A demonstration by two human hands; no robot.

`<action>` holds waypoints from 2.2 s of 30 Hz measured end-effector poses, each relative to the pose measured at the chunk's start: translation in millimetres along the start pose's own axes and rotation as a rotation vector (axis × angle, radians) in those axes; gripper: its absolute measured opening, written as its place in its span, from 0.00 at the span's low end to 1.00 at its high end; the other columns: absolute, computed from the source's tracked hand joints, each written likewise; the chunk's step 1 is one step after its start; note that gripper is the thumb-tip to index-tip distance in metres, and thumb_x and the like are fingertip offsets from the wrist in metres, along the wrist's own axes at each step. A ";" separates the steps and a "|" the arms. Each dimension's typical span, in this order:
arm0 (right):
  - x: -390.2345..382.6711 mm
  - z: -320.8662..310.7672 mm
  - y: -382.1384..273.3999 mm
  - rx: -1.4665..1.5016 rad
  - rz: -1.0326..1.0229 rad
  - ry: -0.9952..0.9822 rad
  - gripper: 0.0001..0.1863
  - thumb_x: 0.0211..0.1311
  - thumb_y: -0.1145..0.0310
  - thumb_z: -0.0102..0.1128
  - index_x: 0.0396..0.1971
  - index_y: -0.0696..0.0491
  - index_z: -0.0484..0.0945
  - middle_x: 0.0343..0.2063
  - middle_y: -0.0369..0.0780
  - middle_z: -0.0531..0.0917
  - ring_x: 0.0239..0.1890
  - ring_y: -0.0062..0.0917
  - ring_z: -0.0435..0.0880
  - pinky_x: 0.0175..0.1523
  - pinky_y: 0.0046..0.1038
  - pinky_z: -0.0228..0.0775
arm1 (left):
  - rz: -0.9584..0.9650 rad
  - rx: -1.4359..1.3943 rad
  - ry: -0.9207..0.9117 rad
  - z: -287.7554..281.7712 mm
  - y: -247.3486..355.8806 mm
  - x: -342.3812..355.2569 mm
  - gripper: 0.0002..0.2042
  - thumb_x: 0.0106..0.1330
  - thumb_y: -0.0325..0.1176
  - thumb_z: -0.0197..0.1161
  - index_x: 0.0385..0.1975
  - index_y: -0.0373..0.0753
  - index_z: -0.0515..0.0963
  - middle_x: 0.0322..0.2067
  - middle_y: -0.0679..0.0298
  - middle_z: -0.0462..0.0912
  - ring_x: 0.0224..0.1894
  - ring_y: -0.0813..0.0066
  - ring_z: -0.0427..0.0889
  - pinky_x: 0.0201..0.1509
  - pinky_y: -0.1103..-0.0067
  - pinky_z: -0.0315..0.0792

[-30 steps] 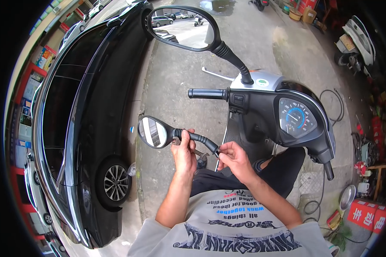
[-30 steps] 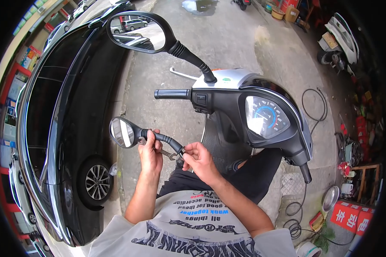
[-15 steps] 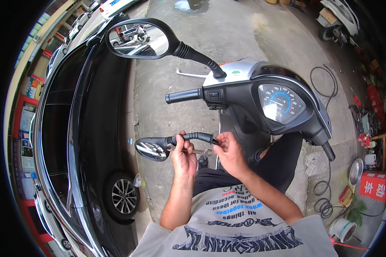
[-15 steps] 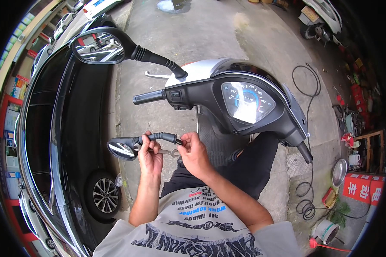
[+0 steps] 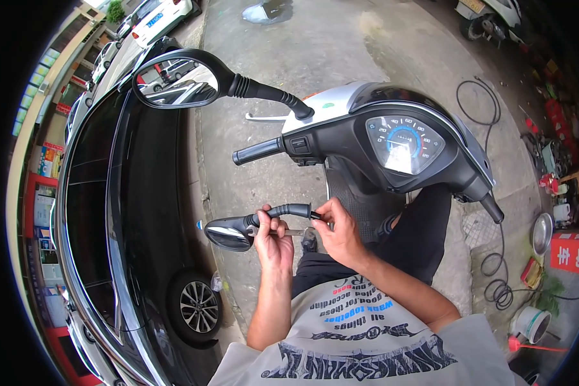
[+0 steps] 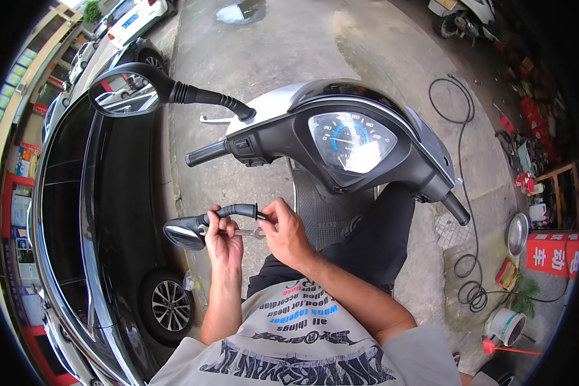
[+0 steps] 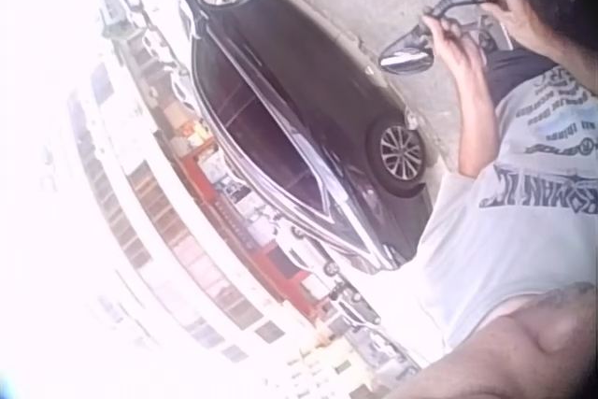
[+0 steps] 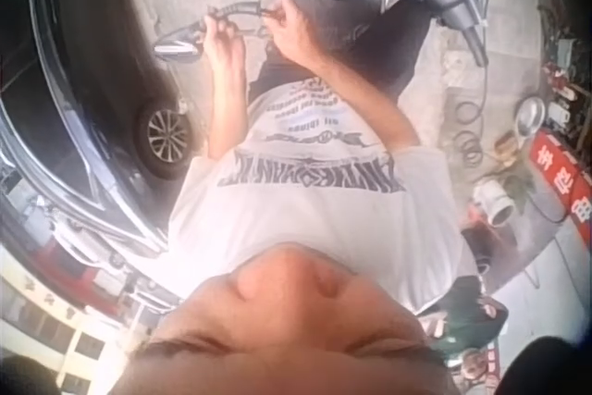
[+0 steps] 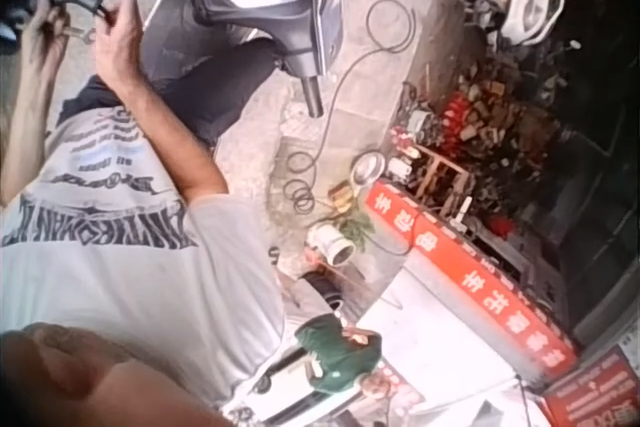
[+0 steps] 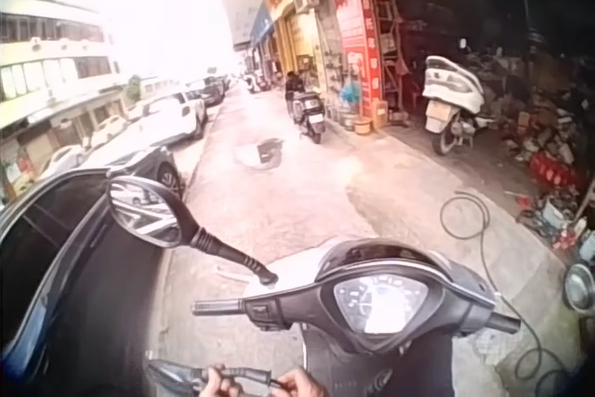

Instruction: The person is repairing the mirror of the motorcycle.

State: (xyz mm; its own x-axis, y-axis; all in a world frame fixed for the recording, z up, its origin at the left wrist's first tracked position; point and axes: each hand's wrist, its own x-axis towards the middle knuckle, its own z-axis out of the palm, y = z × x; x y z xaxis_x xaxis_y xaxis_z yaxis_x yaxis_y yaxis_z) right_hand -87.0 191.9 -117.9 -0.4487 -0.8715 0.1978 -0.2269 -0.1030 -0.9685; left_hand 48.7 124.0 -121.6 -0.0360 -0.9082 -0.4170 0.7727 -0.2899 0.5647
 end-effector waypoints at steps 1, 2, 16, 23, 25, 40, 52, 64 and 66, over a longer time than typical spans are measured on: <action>-3.6 5.8 3.0 0.285 0.196 0.012 0.09 0.71 0.66 0.53 0.34 0.57 0.73 0.22 0.36 0.77 0.19 0.17 0.74 0.28 0.22 0.71 | -0.022 -0.020 -0.054 -5.1 0.5 1.8 0.09 0.72 0.35 0.57 0.43 0.36 0.74 0.28 0.69 0.73 0.22 0.86 0.66 0.22 0.86 0.59; -1.1 -0.4 7.0 0.288 0.194 0.010 0.09 0.71 0.66 0.53 0.34 0.57 0.73 0.22 0.36 0.77 0.19 0.17 0.74 0.28 0.22 0.71 | -0.040 -0.042 -0.105 -8.9 2.1 2.5 0.08 0.71 0.34 0.58 0.42 0.37 0.74 0.35 0.67 0.77 0.24 0.86 0.69 0.22 0.86 0.61; -6.7 -9.0 -4.7 0.193 0.201 -0.080 0.06 0.64 0.74 0.58 0.34 0.58 0.70 0.20 0.36 0.77 0.21 0.19 0.76 0.28 0.23 0.71 | 0.009 0.003 -0.127 -7.0 2.2 -5.7 0.08 0.72 0.34 0.57 0.45 0.38 0.72 0.40 0.65 0.79 0.24 0.85 0.69 0.23 0.87 0.62; -2.7 -26.6 -3.7 0.687 0.502 -0.283 0.14 0.71 0.62 0.51 0.29 0.56 0.73 0.20 0.34 0.75 0.20 0.16 0.75 0.29 0.21 0.70 | 0.055 0.024 -0.273 5.6 6.4 -20.3 0.08 0.73 0.30 0.55 0.48 0.41 0.70 0.43 0.65 0.76 0.24 0.86 0.66 0.25 0.87 0.60; -8.5 -31.4 -13.9 0.491 0.208 -0.133 0.02 0.65 0.76 0.53 0.34 0.59 0.71 0.22 0.34 0.76 0.26 0.17 0.78 0.32 0.22 0.70 | 0.098 0.032 -0.324 24.5 7.4 -36.3 0.09 0.72 0.30 0.55 0.49 0.41 0.68 0.43 0.65 0.75 0.24 0.86 0.67 0.27 0.87 0.62; -56.1 -164.9 -6.4 1.493 0.410 -0.231 0.14 0.75 0.61 0.43 0.42 0.58 0.71 0.26 0.37 0.74 0.24 0.18 0.71 0.36 0.27 0.69 | 0.115 0.456 -0.805 139.7 -66.4 -123.0 0.16 0.66 0.26 0.63 0.44 0.43 0.60 0.34 0.64 0.75 0.21 0.83 0.70 0.28 0.89 0.66; -63.8 -220.0 24.7 1.372 0.324 0.018 0.19 0.76 0.59 0.43 0.36 0.60 0.75 0.21 0.34 0.72 0.19 0.16 0.68 0.39 0.25 0.71 | -0.152 0.525 -0.883 181.2 -139.2 -122.2 0.22 0.59 0.24 0.69 0.41 0.43 0.59 0.30 0.54 0.78 0.23 0.73 0.75 0.24 0.86 0.72; -45.9 -235.4 22.4 1.102 0.260 0.055 0.18 0.75 0.56 0.43 0.42 0.58 0.70 0.22 0.35 0.71 0.22 0.17 0.69 0.43 0.27 0.73 | -0.213 0.532 -0.867 197.5 -147.5 -105.5 0.22 0.58 0.24 0.71 0.40 0.42 0.59 0.29 0.54 0.78 0.20 0.73 0.75 0.22 0.87 0.71; -43.5 -240.3 12.2 1.589 0.447 0.017 0.18 0.75 0.56 0.43 0.41 0.58 0.70 0.19 0.34 0.70 0.21 0.15 0.68 0.42 0.27 0.73 | -0.199 0.506 -0.854 197.9 -148.0 -103.4 0.22 0.58 0.24 0.70 0.40 0.43 0.59 0.29 0.55 0.78 0.20 0.73 0.75 0.22 0.87 0.72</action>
State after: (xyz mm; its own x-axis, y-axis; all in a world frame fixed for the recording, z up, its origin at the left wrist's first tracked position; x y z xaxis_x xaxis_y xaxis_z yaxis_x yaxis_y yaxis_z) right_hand -277.9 343.8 -102.0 -0.2428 -0.9612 -0.1308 0.9663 -0.2278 -0.1196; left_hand -187.4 201.1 -21.2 -0.7295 -0.6839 0.0006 0.3507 -0.3733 0.8589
